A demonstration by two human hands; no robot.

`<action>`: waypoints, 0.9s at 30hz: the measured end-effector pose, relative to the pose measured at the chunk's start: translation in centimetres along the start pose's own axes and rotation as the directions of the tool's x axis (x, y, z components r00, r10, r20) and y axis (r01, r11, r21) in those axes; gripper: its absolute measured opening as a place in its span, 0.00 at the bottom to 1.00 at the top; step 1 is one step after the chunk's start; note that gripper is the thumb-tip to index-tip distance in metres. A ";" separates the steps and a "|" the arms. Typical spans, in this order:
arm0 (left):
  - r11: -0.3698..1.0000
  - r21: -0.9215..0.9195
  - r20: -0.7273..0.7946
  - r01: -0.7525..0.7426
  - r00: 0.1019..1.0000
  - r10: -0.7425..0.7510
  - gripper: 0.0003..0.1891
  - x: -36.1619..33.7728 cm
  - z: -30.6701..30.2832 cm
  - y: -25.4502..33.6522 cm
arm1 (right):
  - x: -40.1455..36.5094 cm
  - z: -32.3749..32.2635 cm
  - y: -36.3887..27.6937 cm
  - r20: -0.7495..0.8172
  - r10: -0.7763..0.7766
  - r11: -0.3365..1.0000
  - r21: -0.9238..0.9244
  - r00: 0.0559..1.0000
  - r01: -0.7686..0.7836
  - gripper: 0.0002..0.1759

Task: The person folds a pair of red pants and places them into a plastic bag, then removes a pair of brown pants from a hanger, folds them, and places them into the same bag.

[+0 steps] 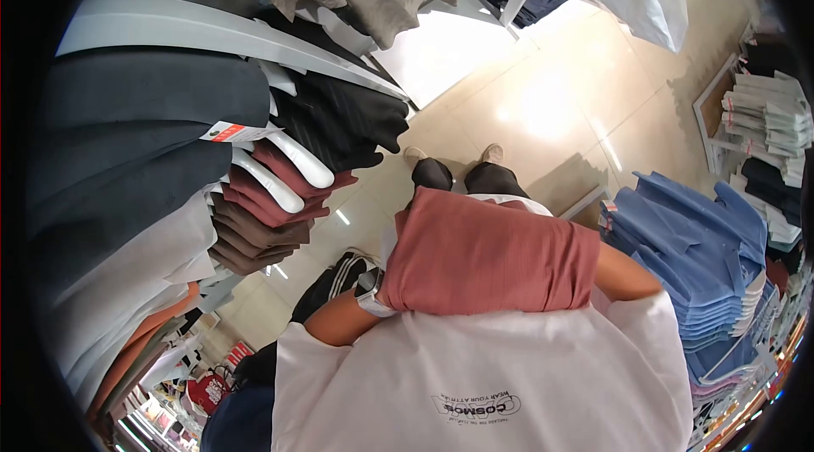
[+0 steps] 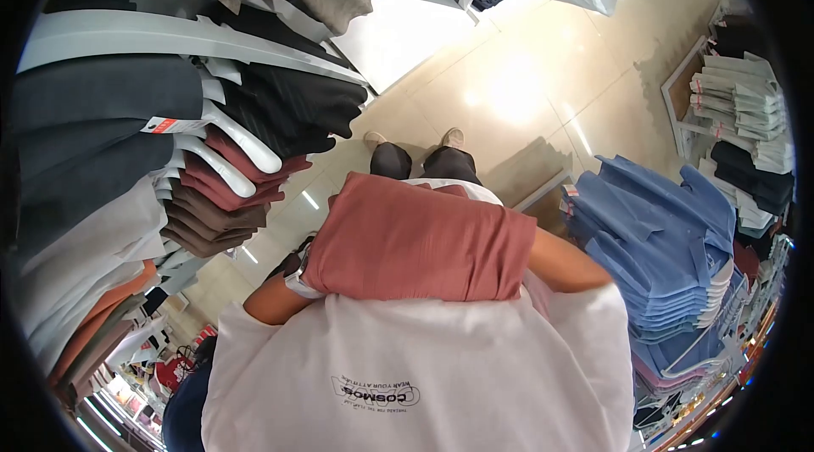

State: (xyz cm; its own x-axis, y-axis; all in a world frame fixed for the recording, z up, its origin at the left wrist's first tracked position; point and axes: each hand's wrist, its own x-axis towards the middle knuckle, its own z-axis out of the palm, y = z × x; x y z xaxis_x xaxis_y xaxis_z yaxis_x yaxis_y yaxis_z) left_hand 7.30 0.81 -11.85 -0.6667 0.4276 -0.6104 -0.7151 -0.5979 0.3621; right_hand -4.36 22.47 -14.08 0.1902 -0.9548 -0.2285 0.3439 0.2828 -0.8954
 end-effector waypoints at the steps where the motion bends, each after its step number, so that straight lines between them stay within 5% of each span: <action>1: 1.000 0.009 -0.003 0.000 1.000 0.000 0.26 -0.2 -0.2 0.1 | -2.0 -0.2 0.1 -0.006 0.027 1.000 0.006 1.000 -0.027 0.17; 5: 1.000 0.001 0.009 -0.001 1.000 0.001 0.25 -0.1 -0.6 0.5 | -12.3 -2.5 -2.3 -0.077 0.116 0.993 -0.020 0.990 -0.118 0.17; 9: 0.957 -0.289 0.128 -0.020 0.990 0.059 0.24 0.5 -2.7 -1.0 | -15.1 -5.2 -6.6 -0.377 -0.106 0.994 -0.053 0.920 0.093 0.19; 10: 0.949 -0.314 0.167 -0.017 0.983 0.073 0.24 0.7 -3.6 -1.7 | -12.1 -5.1 -8.2 -0.422 -0.267 0.964 -0.124 0.866 0.237 0.20; 11: 0.993 -0.038 0.148 -0.113 0.982 0.118 0.24 0.8 -3.0 -1.3 | -7.5 -4.7 -10.1 -0.456 -0.420 0.908 -0.204 0.785 0.367 0.21; 13: 0.952 0.239 0.152 -0.189 0.976 0.156 0.23 1.4 -1.9 -0.5 | -0.8 -3.3 -10.6 -0.364 -0.414 0.901 -0.292 0.834 0.320 0.24; 15: 0.922 0.334 0.200 -0.198 0.970 0.136 0.23 1.7 -1.1 0.2 | 4.8 -2.7 -7.0 -0.035 -0.373 0.837 -0.445 0.927 0.319 0.27; 18: 0.864 0.452 0.283 -0.221 0.954 0.096 0.22 1.9 -0.5 0.6 | 7.6 -1.7 -3.0 -0.003 -0.168 0.981 -0.095 0.986 0.167 0.29; 25: 0.715 0.693 0.264 -0.090 0.955 -0.136 0.21 -3.1 -4.5 2.3 | 7.2 -2.1 -0.9 -0.058 0.031 0.998 -0.049 0.998 -0.034 0.27; 27: 0.695 0.719 0.186 -0.010 0.966 -0.178 0.21 -6.3 -6.9 3.4 | 7.4 -2.4 -0.7 0.012 -0.041 0.999 -0.016 0.999 0.042 0.26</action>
State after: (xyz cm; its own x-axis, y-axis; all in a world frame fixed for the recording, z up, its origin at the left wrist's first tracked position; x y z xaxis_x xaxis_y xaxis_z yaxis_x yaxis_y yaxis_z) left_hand 10.49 -8.58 -11.63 -0.5560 0.6460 -0.5231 -0.6413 0.0670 0.7644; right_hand -5.40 15.01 -16.09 0.1864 -0.9646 -0.1868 0.3367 0.2413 -0.9102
